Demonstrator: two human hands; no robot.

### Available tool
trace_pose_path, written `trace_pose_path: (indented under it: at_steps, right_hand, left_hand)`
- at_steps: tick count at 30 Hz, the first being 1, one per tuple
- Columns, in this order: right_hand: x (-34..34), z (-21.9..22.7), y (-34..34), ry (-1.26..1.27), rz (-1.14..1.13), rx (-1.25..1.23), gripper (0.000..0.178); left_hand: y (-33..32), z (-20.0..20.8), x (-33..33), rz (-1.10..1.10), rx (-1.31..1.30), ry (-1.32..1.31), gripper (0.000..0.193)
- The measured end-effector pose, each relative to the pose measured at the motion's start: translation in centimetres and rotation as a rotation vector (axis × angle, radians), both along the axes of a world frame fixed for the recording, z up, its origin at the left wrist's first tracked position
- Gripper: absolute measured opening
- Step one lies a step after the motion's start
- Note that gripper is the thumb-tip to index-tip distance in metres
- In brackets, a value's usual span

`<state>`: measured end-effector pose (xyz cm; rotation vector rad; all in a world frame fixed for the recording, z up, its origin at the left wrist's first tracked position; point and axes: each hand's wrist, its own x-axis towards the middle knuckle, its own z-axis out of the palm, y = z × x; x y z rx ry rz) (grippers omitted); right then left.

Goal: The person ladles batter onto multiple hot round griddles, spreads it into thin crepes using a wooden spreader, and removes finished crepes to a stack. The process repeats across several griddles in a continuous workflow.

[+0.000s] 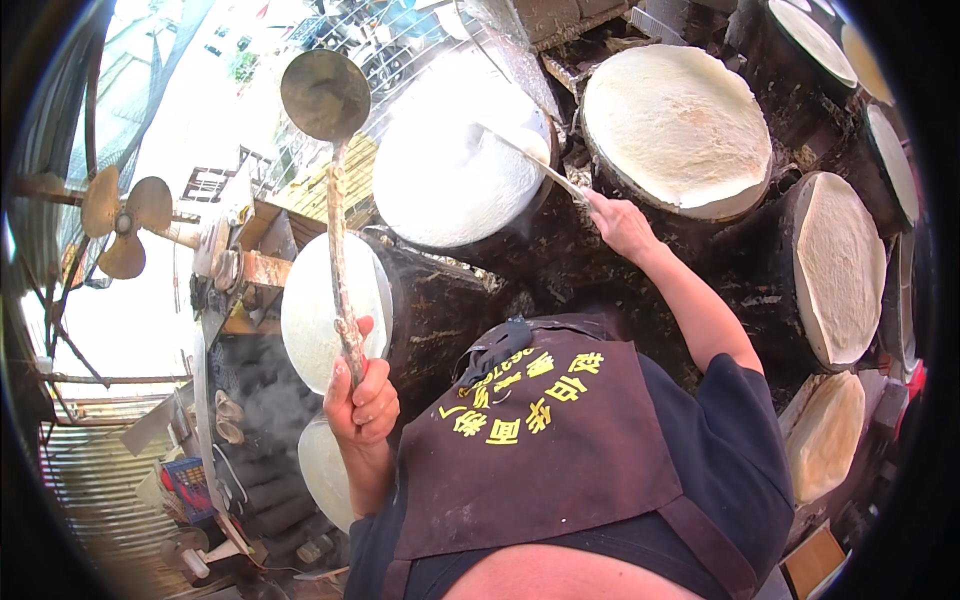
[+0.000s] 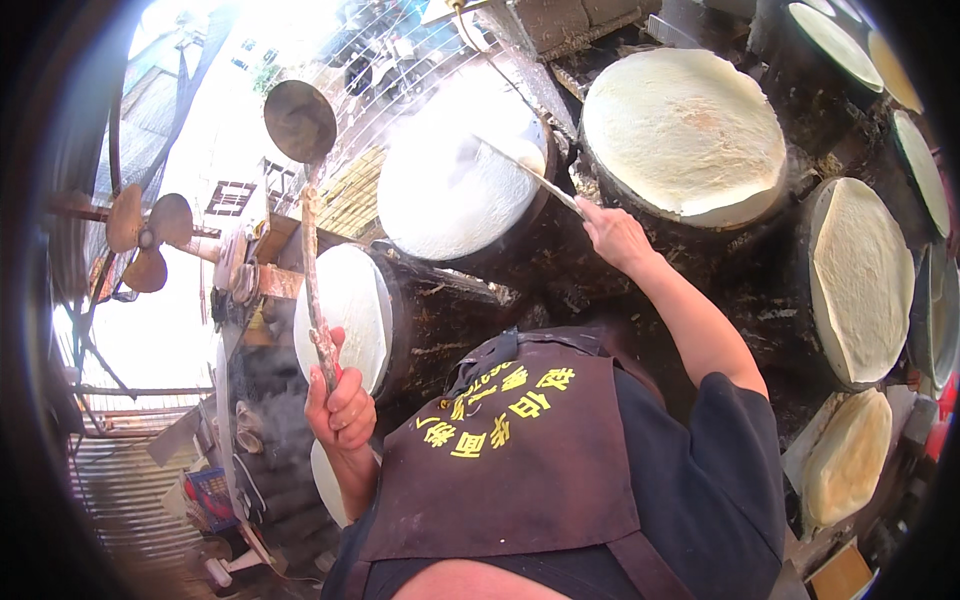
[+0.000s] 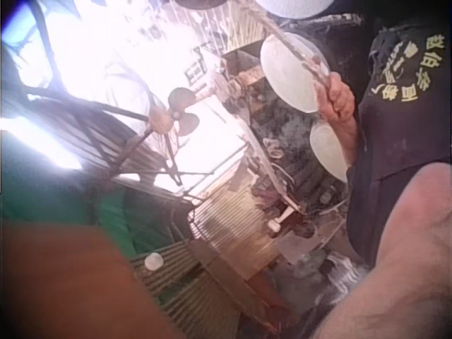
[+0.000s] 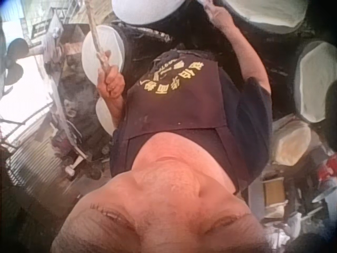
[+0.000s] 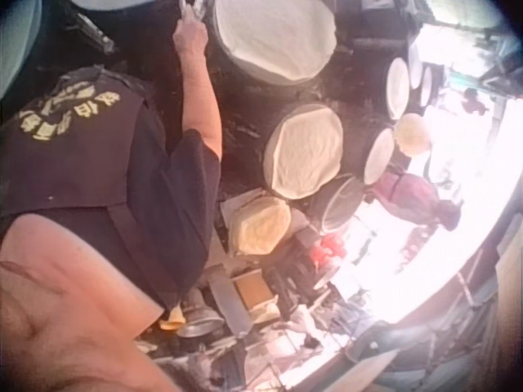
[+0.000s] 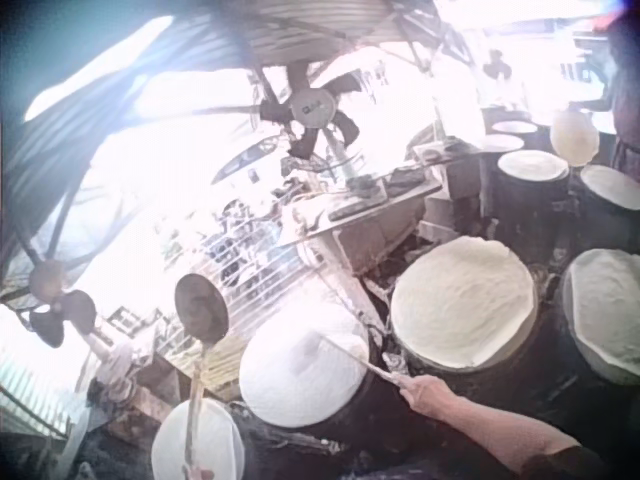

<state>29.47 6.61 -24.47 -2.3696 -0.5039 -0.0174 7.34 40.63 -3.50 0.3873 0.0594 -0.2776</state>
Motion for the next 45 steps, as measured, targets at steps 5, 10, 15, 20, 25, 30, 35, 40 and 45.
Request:
trace_pose_path:
  at_steps: [5,10,15,20,25,30,35,40,45]
  right_hand:
    - [0.2,0.5,-0.1,0.085,0.079,-0.090,0.047]
    - [5.1,-0.6,1.0,0.019,-0.034,-0.064,0.043]
    - [11.6,0.2,5.4,0.073,-0.075,-0.061,0.039]
    - [3.2,1.3,4.3,0.088,-0.007,0.210,0.049]
    - [2.8,-0.4,4.8,0.287,-0.227,0.124,0.055]
    - [8.2,0.8,9.7,0.237,0.027,0.103,0.059]
    - [6.5,0.2,6.1,0.199,-0.265,0.183,0.059]
    - [6.2,0.1,10.1,0.208,-0.063,0.063,0.054]
    - [6.9,-0.4,7.0,0.124,-0.198,0.106,0.052]
  left_hand:
    - [-1.3,0.2,0.8,-0.001,-0.006,0.027,0.057]
    - [-2.5,0.5,2.4,-0.017,0.036,0.029,0.054]
    - [-4.1,1.6,3.0,0.014,0.069,0.070,0.055]
    - [-3.6,1.3,1.4,0.021,0.141,0.077,0.054]
    - [-4.7,1.4,1.2,0.099,0.137,0.119,0.052]
    - [-6.0,1.9,3.3,0.004,0.067,0.120,0.051]
    - [-5.7,1.1,2.6,-0.010,0.065,0.057,0.050]
    - [-6.5,1.2,3.4,0.010,0.011,0.150,0.049]
    - [-6.3,1.2,2.6,0.036,0.004,0.124,0.049]
